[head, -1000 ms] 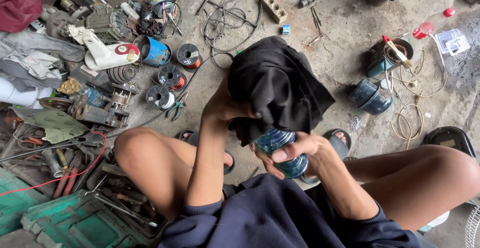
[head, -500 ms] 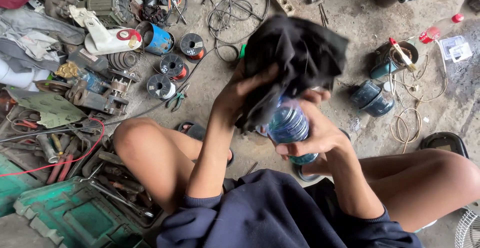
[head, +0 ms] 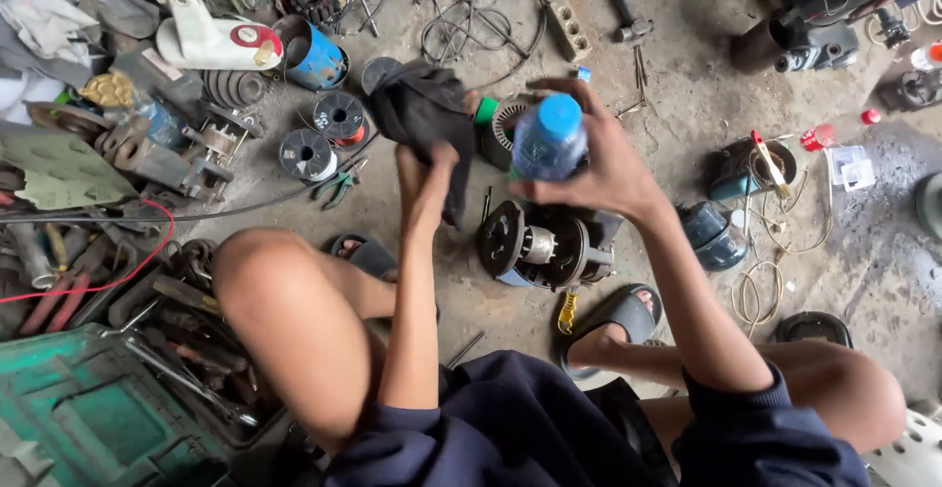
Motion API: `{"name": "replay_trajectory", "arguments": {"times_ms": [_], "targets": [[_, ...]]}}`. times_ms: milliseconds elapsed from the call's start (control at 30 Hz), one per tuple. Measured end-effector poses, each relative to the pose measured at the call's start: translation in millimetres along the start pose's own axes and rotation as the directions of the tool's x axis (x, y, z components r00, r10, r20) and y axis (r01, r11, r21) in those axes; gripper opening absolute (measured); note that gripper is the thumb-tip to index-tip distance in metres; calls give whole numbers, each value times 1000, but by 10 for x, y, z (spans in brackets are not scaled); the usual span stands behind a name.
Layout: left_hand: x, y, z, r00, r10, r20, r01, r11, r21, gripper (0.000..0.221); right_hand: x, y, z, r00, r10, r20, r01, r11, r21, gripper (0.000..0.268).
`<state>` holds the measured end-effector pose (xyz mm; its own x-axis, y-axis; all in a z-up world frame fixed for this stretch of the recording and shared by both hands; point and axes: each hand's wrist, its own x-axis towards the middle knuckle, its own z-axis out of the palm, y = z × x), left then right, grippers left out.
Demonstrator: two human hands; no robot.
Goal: Disassembling a motor assembly to clean the casing and internal components using a cloth and cleaning solution.
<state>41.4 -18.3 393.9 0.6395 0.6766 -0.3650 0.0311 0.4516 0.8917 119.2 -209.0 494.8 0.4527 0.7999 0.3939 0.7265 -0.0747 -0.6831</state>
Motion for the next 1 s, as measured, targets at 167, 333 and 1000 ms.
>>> {"name": "replay_trajectory", "arguments": {"times_ms": [167, 333, 1000], "targets": [[-132, 33, 36, 648, 580, 494, -718, 681, 143, 43, 265, 505, 364, 992, 61, -107, -73, 991, -111, 73], [-68, -16, 141, 705, 539, 460, -673, 714, 194, 44, 447, 291, 451, 977, 214, -9, -212, 961, -177, 83], [202, -363, -172, 880, 385, 279, -475, 720, 506, 52, 679, 503, 513, 889, 444, 109, -359, 826, -434, 34]]}}
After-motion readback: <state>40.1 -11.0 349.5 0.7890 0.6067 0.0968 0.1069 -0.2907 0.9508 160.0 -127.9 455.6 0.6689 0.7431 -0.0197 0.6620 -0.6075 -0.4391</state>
